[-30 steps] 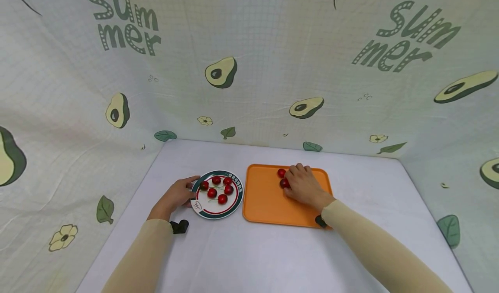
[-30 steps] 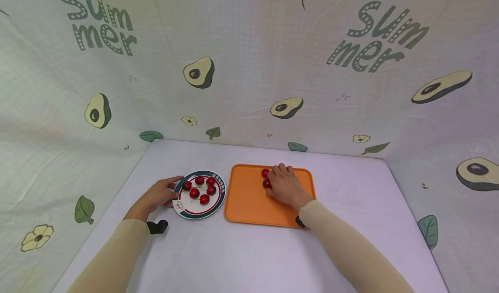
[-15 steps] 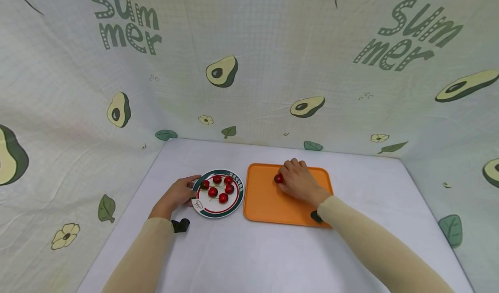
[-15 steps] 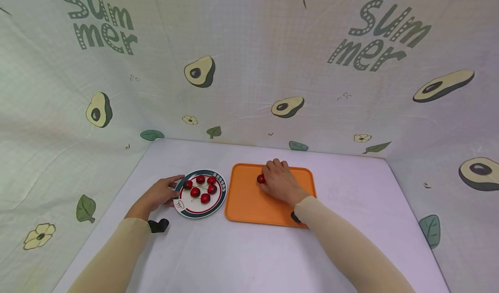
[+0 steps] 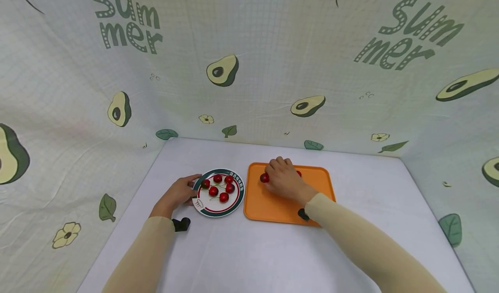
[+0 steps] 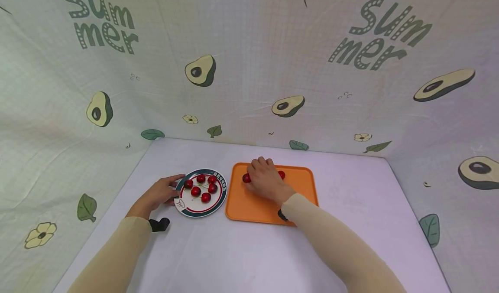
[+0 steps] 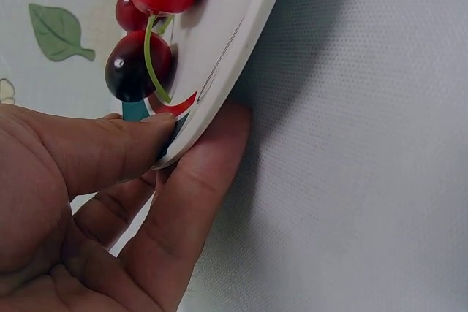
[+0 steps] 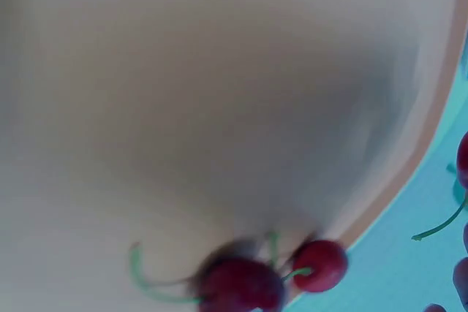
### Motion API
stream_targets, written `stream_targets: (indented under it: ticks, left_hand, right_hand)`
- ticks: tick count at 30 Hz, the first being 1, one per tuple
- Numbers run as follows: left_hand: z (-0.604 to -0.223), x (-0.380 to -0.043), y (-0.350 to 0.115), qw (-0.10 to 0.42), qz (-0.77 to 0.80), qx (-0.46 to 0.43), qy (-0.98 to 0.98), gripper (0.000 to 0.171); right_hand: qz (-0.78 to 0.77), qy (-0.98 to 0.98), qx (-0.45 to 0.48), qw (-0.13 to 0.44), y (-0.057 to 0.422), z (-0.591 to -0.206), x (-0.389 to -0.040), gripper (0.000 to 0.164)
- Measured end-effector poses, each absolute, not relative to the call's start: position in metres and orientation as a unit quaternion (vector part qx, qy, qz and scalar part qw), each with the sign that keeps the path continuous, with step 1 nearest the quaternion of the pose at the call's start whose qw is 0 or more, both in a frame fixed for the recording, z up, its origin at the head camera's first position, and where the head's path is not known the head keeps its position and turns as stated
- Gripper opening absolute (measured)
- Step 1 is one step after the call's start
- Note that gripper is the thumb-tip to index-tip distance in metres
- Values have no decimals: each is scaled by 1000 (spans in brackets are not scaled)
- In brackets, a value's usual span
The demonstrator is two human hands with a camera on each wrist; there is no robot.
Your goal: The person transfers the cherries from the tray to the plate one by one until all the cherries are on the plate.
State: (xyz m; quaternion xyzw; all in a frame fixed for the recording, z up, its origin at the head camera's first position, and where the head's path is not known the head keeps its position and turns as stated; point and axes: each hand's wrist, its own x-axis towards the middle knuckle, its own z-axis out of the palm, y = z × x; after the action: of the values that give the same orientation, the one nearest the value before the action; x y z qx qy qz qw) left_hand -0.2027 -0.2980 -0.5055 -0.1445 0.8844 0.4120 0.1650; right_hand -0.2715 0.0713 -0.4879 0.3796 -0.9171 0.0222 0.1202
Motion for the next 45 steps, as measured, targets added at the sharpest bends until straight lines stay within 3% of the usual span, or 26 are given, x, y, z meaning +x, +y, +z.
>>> stream_targets:
  ticks: [21, 45]
  left_hand:
    - [-504, -201, -298, 169, 412, -142, 884, 69]
    - [-505, -201, -297, 163, 419, -142, 882, 69]
  right_hand:
    - [-28, -883, 458, 96, -5, -496, -243, 38]
    - [-65, -878, 470, 72, -30, -505, -240, 44]
